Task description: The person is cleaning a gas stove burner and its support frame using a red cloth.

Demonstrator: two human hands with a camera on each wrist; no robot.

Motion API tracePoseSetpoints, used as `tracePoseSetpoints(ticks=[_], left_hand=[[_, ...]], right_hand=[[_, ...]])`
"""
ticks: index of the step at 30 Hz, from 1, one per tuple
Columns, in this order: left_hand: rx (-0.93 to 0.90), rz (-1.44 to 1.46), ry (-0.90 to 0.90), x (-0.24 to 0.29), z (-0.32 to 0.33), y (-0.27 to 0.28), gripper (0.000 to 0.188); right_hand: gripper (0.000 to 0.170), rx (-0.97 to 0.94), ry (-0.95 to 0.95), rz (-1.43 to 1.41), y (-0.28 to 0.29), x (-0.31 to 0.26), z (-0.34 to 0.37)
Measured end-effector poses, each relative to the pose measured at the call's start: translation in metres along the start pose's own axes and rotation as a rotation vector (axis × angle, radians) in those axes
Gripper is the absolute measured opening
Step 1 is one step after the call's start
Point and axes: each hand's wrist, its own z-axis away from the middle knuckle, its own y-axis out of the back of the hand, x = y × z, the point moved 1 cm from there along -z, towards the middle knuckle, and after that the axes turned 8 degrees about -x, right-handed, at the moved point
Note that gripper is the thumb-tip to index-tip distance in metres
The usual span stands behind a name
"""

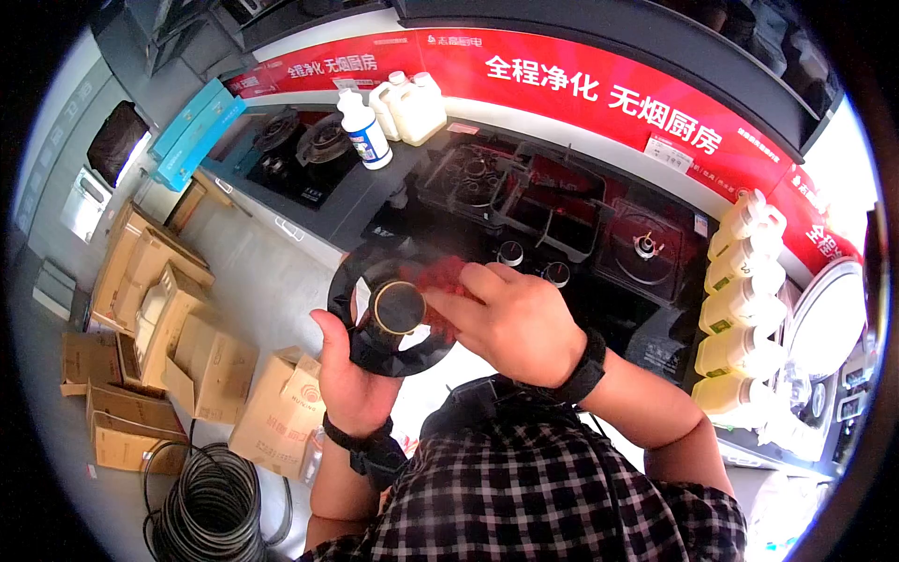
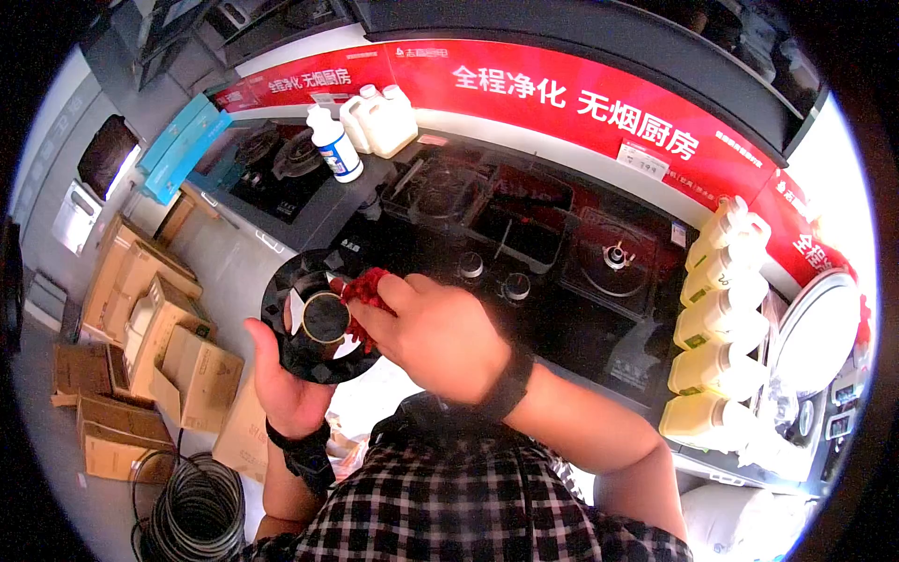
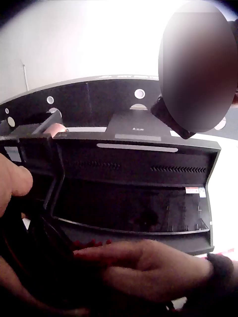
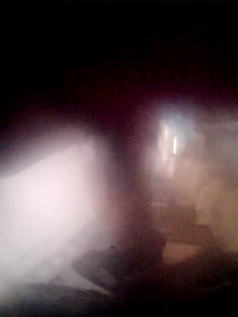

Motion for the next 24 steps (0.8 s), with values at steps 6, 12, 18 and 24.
tracePoseSetpoints(ticks=[6, 12, 18, 24], left_hand=[[-0.006, 0.090, 0.022, -0.004, 0.000, 0.009, 0.069], [-0.029, 0.102, -0.029, -0.001, -0.008, 0.019, 0.067], [-0.202, 0.310, -0.117, 0.016, -0.009, 0.019, 0.071], [-0.137, 0.246, -0.220, 0.014, -0.011, 0.013, 0.076]], right_hand=[[0.036, -0.059, 0.008, 0.000, -0.004, -0.004, 0.006], [0.035, -0.283, 0.068, -0.553, 0.015, 0.006, 0.005], [0.035, -0.199, 0.031, -0.771, 0.032, 0.026, 0.008], [0.038, -0.015, 0.059, -0.605, 0.034, 0.005, 0.000]])
